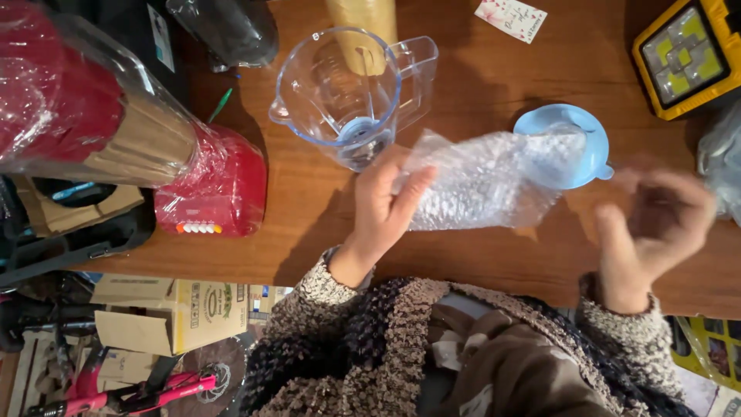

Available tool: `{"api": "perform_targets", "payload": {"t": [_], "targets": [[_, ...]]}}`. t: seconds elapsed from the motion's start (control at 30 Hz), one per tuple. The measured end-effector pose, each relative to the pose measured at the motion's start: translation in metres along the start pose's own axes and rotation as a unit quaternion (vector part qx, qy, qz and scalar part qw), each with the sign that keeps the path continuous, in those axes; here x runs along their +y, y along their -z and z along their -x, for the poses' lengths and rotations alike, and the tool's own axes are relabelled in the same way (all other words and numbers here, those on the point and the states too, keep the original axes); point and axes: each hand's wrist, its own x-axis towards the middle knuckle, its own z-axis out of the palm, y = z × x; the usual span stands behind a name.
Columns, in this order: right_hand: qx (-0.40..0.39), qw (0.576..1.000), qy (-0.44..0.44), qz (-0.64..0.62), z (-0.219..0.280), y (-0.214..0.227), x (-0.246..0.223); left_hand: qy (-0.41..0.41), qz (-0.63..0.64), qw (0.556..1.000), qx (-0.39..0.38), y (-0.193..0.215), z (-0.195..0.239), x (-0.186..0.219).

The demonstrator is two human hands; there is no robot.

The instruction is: The person unwraps a blender by removing plastic film and bubble wrap from the base and pitcher by hand and using scissors.

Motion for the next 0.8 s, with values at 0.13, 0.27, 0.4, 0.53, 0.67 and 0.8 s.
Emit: {"api": "perform_targets", "payload": {"t": [0.13,0.27,0.4,0.53,0.67,0.8], "targets": [[-0.119,0.963,0.173,0.167,-0.028,-0.035,-0.071,-0.059,-0.059,0.992,-0.091,-0.004,-0.008,0.022],[-0.211,0.931,0.193,0.227,-0.015,-0.017,-0.031,-0.097,-0.074,0.979,-0.163,-0.008,-0.020,0.042],[-0.132,0.989,0.044,0.039,-0.004,-0.003,0.013,-0.073,-0.049,0.987,-0.131,0.005,-0.018,0.030],[-0.093,0.995,-0.018,-0.030,-0.003,-0.002,0.016,0.019,0.008,0.990,-0.141,0.011,-0.003,0.005],[-0.078,0.996,-0.020,-0.036,-0.002,-0.004,0.018,0.085,0.112,0.972,-0.187,0.012,-0.002,0.002],[-0.067,0.998,0.005,0.002,0.002,-0.005,0.013,0.011,0.071,0.978,-0.196,0.011,-0.003,0.005]]}}
